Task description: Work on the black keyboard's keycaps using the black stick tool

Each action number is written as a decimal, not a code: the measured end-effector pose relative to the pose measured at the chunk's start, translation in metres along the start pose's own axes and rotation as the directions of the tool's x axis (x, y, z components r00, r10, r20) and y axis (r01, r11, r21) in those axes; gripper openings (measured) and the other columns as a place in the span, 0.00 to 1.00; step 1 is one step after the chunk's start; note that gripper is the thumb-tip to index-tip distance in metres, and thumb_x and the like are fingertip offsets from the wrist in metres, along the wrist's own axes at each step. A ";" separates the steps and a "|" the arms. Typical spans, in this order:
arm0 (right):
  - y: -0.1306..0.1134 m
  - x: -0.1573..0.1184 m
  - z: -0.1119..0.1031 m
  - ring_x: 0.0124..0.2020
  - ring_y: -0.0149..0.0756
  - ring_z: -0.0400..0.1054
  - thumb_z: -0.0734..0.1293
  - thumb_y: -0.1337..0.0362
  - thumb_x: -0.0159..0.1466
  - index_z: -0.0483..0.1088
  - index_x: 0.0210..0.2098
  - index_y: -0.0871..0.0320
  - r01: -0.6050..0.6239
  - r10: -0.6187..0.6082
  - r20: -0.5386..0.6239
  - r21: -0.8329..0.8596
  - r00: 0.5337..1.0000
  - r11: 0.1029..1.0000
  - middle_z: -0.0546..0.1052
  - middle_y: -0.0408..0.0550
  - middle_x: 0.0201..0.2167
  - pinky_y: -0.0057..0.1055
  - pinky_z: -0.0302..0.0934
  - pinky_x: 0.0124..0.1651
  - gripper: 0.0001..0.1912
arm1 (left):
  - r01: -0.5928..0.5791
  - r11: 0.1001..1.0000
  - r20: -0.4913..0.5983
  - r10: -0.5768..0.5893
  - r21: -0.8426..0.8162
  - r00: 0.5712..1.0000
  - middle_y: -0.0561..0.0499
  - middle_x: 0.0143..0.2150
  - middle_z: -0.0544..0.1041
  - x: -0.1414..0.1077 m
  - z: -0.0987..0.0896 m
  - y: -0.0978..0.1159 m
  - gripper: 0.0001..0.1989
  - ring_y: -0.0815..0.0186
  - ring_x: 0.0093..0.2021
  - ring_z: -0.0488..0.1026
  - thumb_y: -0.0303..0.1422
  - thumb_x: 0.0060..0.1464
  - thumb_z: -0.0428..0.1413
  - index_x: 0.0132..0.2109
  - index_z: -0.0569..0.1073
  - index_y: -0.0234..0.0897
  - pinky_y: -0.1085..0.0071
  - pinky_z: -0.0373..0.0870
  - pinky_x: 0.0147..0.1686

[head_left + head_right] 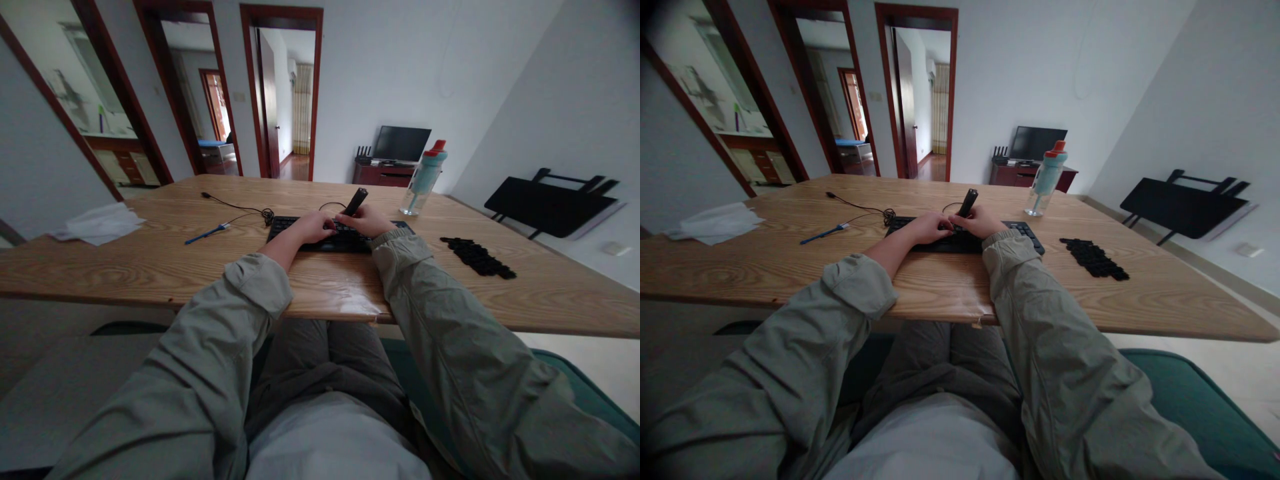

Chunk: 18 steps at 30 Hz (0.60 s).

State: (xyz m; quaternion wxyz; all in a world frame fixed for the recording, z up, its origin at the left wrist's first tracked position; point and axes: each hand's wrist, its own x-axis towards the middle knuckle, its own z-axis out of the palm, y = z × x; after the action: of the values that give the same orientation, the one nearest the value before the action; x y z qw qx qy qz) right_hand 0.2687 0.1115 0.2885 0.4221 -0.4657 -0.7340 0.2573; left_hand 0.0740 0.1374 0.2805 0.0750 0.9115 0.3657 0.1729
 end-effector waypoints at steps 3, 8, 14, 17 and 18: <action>-0.001 0.005 0.011 0.33 0.35 0.71 0.71 0.44 0.54 0.76 0.31 0.60 0.022 0.023 -0.179 0.247 0.984 0.969 0.78 0.48 0.29 0.31 0.64 0.37 0.23 | -0.007 0.998 -0.006 0.008 0.063 1.000 0.47 0.40 0.81 0.003 0.003 -0.003 0.13 0.60 0.41 0.75 0.38 0.56 0.55 0.43 0.81 0.39 0.68 0.68 0.43; 0.004 0.018 0.039 0.28 0.31 0.69 0.71 0.45 0.55 0.73 0.31 0.60 0.020 0.119 -0.199 0.584 0.973 0.811 0.75 0.46 0.25 0.30 0.66 0.34 0.22 | 0.001 0.999 -0.007 -0.001 0.039 1.000 0.46 0.41 0.80 0.004 0.006 -0.004 0.13 0.59 0.41 0.75 0.37 0.56 0.55 0.44 0.79 0.37 0.67 0.69 0.44; -0.003 0.020 0.060 0.20 0.30 0.63 0.68 0.42 0.58 0.65 0.24 0.57 -0.055 0.282 -0.333 0.554 0.900 0.831 0.66 0.42 0.18 0.28 0.61 0.24 0.23 | 0.026 0.997 -0.057 -0.022 0.079 0.998 0.46 0.38 0.80 -0.003 0.004 0.000 0.12 0.58 0.39 0.76 0.38 0.55 0.55 0.40 0.80 0.37 0.67 0.69 0.42; -0.009 0.021 0.068 0.19 0.29 0.59 0.67 0.41 0.58 0.62 0.22 0.55 -0.088 0.302 -0.370 0.495 0.878 0.864 0.63 0.41 0.17 0.27 0.57 0.21 0.24 | 0.006 0.999 -0.043 -0.004 0.048 0.999 0.46 0.38 0.81 -0.004 0.004 0.001 0.13 0.59 0.39 0.76 0.39 0.57 0.54 0.39 0.81 0.37 0.67 0.68 0.42; -0.010 0.022 0.071 0.19 0.28 0.58 0.66 0.41 0.58 0.61 0.22 0.55 -0.093 0.305 -0.396 0.472 0.866 0.877 0.63 0.41 0.18 0.27 0.56 0.21 0.24 | 0.003 0.999 -0.032 -0.001 0.039 0.999 0.45 0.37 0.82 -0.004 0.004 0.001 0.14 0.59 0.38 0.76 0.38 0.57 0.54 0.38 0.81 0.37 0.68 0.68 0.41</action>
State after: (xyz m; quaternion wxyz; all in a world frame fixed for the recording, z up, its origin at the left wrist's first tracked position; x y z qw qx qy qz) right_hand 0.1988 0.1278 0.2684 0.6469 -0.4812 -0.4832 0.3413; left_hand 0.0739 0.1340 0.2763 0.0517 0.9095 0.3711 0.1803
